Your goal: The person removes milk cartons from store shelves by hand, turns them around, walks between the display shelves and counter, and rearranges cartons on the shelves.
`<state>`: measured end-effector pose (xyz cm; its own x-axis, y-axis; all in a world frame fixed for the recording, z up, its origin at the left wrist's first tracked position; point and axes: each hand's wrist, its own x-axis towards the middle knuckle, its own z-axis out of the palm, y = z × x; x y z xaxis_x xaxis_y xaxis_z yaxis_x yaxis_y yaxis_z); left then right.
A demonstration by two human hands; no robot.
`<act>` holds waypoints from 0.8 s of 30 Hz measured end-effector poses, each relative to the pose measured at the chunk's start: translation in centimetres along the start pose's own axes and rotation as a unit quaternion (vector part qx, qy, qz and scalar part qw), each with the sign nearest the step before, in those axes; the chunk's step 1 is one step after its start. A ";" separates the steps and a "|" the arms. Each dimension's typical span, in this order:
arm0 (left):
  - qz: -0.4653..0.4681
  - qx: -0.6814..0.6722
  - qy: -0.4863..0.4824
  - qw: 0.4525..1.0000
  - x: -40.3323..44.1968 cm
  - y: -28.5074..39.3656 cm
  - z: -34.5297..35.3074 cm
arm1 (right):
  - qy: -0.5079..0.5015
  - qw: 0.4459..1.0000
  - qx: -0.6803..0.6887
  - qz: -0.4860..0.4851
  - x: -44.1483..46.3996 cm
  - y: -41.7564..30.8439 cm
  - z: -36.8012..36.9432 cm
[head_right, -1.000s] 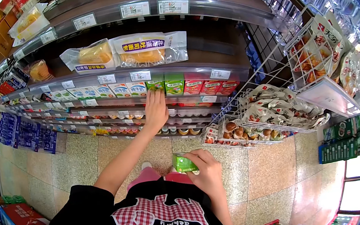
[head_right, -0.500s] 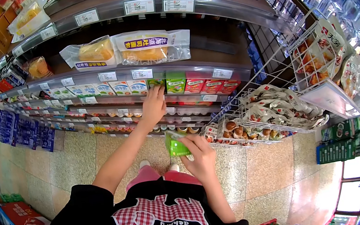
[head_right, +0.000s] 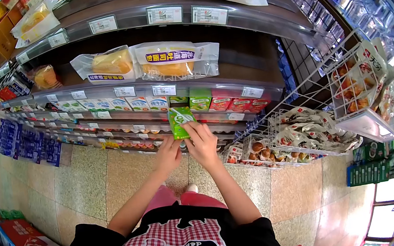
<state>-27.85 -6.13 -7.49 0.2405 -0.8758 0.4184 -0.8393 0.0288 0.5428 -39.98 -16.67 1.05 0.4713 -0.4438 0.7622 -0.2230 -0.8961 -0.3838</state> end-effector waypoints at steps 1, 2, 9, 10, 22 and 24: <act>-0.010 -0.002 -0.008 1.000 0.1 0.2 0.2 | -0.002 1.000 0.000 -0.001 -0.1 0.2 0.3; -0.008 -0.003 -0.001 1.000 0.4 0.3 0.4 | -0.004 1.000 -0.001 -0.002 -0.2 0.4 0.6; 0.023 0.019 0.031 0.999 2.9 -0.1 0.2 | -0.018 1.000 -0.013 0.011 -0.1 1.3 1.6; 0.027 0.023 0.032 0.999 3.2 -0.2 0.2 | -0.020 1.000 -0.016 0.012 0.0 1.4 1.7; 0.014 0.036 0.031 0.999 5.3 -1.1 0.9 | -0.023 0.999 -0.031 0.016 2.0 2.1 3.7; 0.010 0.036 0.029 0.999 5.5 -1.2 1.1 | -0.028 0.999 -0.031 0.029 2.2 2.0 4.0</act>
<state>-26.05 -11.48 -6.60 0.2499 -0.8455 0.4719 -0.8768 0.0092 0.4807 -35.95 -19.35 -0.16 0.5033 -0.4956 0.7078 -0.3035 -0.8684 -0.3922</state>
